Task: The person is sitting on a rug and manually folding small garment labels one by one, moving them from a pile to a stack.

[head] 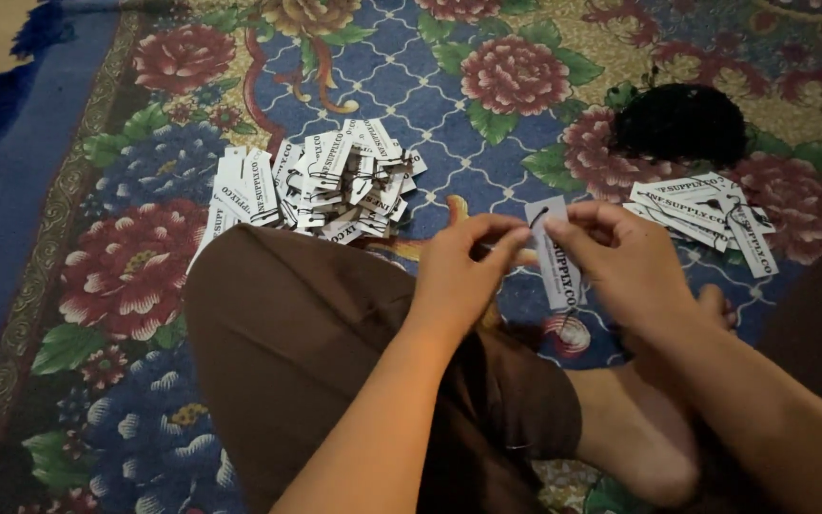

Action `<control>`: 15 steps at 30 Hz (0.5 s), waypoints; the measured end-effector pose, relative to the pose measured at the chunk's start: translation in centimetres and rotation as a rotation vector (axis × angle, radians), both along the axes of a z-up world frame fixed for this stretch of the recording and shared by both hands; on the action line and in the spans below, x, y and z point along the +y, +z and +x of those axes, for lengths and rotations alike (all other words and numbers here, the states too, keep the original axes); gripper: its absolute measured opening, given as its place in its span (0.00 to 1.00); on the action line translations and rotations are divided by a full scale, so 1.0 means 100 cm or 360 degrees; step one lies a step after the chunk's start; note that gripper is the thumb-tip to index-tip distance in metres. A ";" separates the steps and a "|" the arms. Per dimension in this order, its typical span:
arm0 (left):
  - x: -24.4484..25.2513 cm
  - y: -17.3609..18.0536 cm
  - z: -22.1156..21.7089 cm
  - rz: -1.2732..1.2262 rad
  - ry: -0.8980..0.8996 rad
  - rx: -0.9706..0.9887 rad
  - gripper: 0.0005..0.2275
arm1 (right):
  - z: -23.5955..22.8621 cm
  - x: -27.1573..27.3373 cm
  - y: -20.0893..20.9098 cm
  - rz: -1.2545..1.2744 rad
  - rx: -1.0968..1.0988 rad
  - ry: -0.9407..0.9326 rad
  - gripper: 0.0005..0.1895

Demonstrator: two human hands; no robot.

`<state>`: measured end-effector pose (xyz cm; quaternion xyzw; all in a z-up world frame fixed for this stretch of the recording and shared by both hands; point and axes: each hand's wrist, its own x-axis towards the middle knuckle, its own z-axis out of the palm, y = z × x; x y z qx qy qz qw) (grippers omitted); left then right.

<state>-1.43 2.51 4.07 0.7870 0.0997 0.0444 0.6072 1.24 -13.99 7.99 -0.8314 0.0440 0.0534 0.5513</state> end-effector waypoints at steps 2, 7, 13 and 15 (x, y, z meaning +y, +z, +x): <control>-0.005 0.005 0.000 -0.0089 -0.0062 0.0117 0.13 | 0.000 0.000 0.001 0.0003 -0.0069 0.0042 0.11; -0.007 0.002 -0.001 -0.0074 -0.0108 0.0098 0.07 | -0.005 0.002 0.005 -0.0121 -0.0017 0.0003 0.09; -0.002 0.016 -0.008 -0.0210 -0.0117 0.0065 0.04 | -0.005 -0.002 0.032 -0.0312 0.0056 0.0056 0.11; -0.003 0.022 -0.010 -0.0310 -0.0136 0.0022 0.03 | -0.001 -0.008 0.035 -0.0232 0.0116 0.0063 0.14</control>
